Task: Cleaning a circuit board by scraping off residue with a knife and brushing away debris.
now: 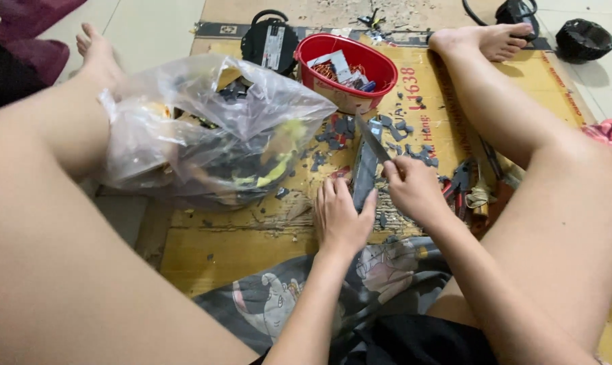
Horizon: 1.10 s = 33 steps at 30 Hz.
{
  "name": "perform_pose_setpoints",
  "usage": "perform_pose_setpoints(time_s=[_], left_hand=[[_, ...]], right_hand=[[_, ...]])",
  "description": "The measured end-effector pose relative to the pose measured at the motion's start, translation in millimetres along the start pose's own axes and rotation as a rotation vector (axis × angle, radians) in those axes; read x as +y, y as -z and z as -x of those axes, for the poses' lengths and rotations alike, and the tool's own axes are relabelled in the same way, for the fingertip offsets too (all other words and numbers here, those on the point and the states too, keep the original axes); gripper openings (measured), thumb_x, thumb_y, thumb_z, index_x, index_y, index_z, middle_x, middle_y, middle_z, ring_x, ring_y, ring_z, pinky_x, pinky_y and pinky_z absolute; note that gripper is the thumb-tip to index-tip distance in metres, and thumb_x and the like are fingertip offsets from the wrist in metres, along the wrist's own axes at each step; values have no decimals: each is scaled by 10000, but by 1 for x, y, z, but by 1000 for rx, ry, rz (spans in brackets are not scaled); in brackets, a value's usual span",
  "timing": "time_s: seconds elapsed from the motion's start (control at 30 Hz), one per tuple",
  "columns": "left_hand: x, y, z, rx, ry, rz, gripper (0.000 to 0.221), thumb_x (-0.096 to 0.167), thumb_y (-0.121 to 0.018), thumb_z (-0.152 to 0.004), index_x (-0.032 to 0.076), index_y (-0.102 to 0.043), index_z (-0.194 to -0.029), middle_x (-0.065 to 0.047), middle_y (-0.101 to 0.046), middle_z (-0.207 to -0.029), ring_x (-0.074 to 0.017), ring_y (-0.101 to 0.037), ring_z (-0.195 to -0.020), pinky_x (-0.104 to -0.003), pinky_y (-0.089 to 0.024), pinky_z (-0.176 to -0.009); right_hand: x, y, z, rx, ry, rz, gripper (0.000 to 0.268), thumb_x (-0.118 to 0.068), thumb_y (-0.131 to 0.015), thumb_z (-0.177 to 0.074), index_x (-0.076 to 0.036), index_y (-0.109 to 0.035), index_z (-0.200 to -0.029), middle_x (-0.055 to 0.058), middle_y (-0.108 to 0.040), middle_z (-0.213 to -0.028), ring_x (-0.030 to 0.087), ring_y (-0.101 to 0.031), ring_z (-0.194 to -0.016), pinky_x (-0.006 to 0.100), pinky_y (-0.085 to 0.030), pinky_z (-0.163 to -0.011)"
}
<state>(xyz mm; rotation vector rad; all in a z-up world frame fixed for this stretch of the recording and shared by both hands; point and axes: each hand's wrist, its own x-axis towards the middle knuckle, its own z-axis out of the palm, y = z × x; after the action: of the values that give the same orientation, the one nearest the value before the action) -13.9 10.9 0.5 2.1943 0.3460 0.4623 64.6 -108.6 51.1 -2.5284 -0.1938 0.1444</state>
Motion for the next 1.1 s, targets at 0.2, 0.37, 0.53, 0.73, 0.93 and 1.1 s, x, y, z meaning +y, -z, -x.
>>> perform_pose_setpoints(time_s=[0.2, 0.37, 0.53, 0.73, 0.93, 1.1], left_hand=[[19, 18, 0, -164, 49, -87, 593, 389, -698, -778, -14, -555, -1189, -237, -565, -1151, -440, -541, -1181, -522, -412, -1027], [20, 13, -1, -366, 175, -322, 700, 391, -730, -808, -2, -468, -1324, -226, -513, -1325, -411, -471, -1309, -513, -351, -1113], [14, 26, 1, -381, 184, -263, 665, 355, -756, -770, 2, -530, -1286, -210, -590, -1253, -424, -539, -1238, -515, -395, -1058], [17, 26, 15, -355, 245, -260, 727, 329, -795, -730, 9, -482, -1303, -188, -570, -1262, -384, -546, -1244, -461, -428, -1048], [37, 68, 6, -695, 501, -254, 547, 307, -767, -658, 2, -706, -1107, -184, -716, -1091, -408, -669, -1124, -493, -545, -906], [76, 105, 16, -1564, -5, 153, 1200, 738, -461, -283, 34, -710, -1222, -173, -708, -1257, -315, -682, -1142, -426, -538, -984]], right_hand=[[-14, 13, 12, -149, -58, -94, 371, -328, -487, -1022, -85, -744, -1134, 95, -767, -687, 372, -753, -917, 482, -524, -932], [-41, 33, 27, -167, -111, -19, 373, -334, -538, -991, -105, -712, -1230, 204, -764, -993, 431, -694, -1077, 555, -536, -913], [-24, 14, 15, -88, -142, -57, 354, -353, -659, -928, -78, -760, -1126, 207, -756, -940, 430, -709, -1027, 523, -524, -901], [-31, 1, 22, -78, -107, -71, 304, -342, -660, -894, -94, -763, -1036, 205, -749, -933, 459, -682, -1049, 538, -514, -888], [-33, 10, 30, 67, -235, -335, 238, -175, -718, -851, -4, -756, -1012, 139, -654, -663, 211, -586, -618, 357, -472, -478], [-29, 19, 27, -28, -310, -580, 182, -49, -618, -971, 10, -561, -809, 106, -521, -620, 161, -425, -504, 284, -335, -403]])
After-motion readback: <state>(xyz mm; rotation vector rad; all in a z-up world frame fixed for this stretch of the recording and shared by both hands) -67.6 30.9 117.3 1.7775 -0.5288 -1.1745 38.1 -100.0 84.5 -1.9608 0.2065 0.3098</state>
